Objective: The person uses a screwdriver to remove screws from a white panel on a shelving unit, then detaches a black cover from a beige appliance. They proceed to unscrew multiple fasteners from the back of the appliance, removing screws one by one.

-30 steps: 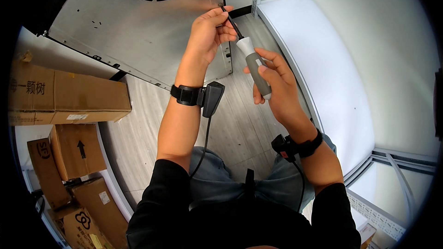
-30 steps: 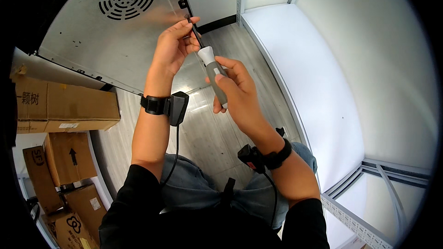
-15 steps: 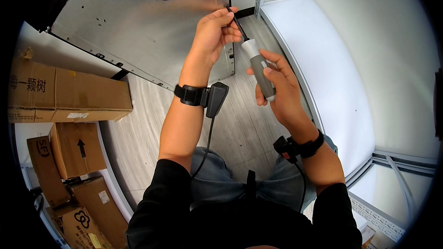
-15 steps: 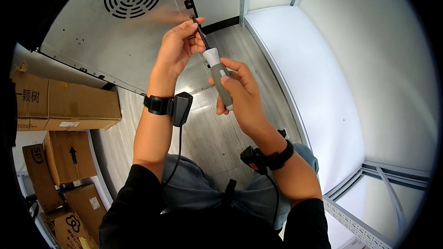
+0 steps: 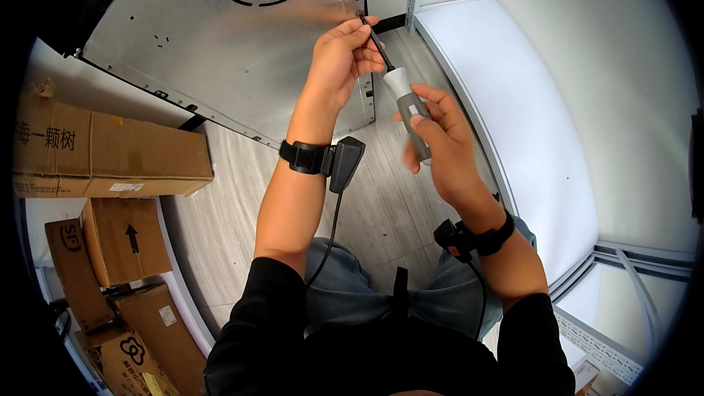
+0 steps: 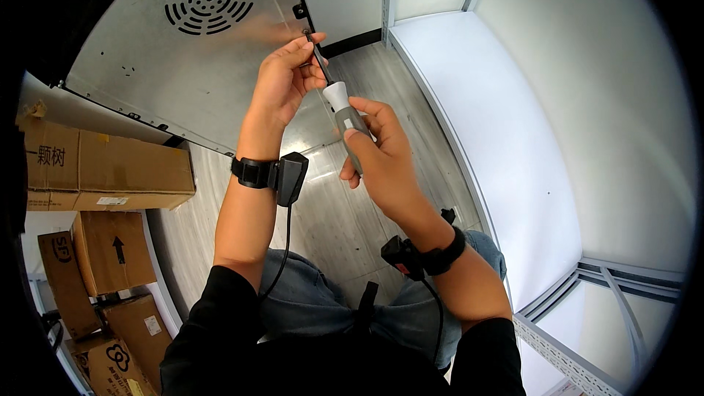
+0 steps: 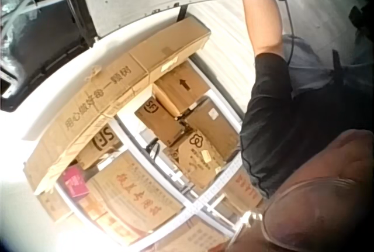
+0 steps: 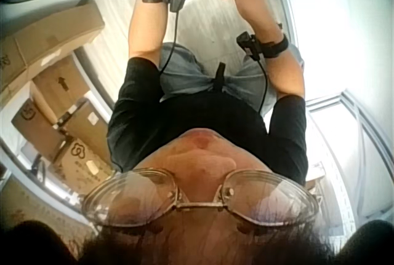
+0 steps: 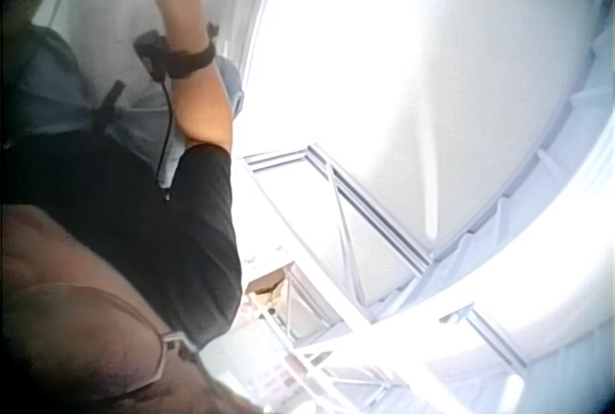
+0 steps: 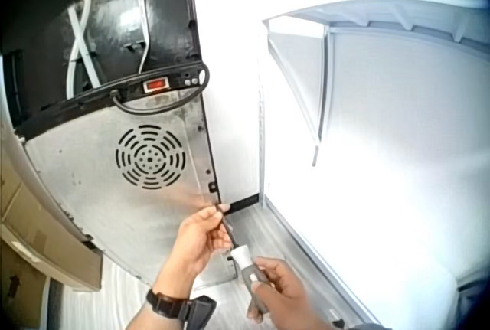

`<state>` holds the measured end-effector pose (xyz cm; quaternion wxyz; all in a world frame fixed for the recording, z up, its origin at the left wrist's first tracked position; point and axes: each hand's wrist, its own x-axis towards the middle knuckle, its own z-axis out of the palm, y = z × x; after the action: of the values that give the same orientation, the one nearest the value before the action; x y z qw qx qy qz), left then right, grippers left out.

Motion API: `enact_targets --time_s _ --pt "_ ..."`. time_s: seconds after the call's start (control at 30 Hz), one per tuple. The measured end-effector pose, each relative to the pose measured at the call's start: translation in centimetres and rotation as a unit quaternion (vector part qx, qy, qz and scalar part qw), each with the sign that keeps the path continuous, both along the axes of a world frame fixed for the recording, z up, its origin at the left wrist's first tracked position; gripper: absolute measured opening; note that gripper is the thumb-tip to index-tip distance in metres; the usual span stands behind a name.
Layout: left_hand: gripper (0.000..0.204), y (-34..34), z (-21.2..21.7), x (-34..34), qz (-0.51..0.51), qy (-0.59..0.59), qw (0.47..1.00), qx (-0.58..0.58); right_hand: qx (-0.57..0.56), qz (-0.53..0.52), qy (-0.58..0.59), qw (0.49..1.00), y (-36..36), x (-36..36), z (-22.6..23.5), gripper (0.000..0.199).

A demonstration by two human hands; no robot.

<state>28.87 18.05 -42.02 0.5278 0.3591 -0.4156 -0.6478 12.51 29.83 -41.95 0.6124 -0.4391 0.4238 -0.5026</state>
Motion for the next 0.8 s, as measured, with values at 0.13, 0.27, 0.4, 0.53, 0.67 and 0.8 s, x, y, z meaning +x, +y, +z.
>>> enact_targets --time_s 0.13,0.27,0.4,0.53,0.67,0.8 --pt "0.029 0.1 0.1 0.1 0.004 0.011 1.000 0.005 0.007 0.001 0.017 1.000 0.0 0.2 0.8 0.041" --pt "0.029 0.4 0.7 -0.2 0.014 -0.022 1.000 0.018 -0.014 -0.009 0.088 0.996 0.3 0.7 1.3 0.042" --pt "0.032 -0.1 -0.1 -0.2 0.014 -0.045 0.999 0.003 -0.114 -0.023 0.206 0.972 -0.1 0.7 -0.4 0.043" --pt "0.032 -0.4 -0.4 0.4 0.005 -0.040 0.999 -0.006 -0.056 0.006 0.163 0.985 -0.2 0.8 0.3 0.050" --pt "0.031 -0.4 -0.3 0.4 -0.013 -0.001 1.000 0.005 0.106 0.123 -0.153 0.975 -1.0 -0.6 0.5 0.059" --pt "0.032 -0.6 -0.1 0.8 -0.032 0.005 0.999 0.005 0.159 0.134 -0.218 0.954 -1.1 -0.3 0.5 0.058"
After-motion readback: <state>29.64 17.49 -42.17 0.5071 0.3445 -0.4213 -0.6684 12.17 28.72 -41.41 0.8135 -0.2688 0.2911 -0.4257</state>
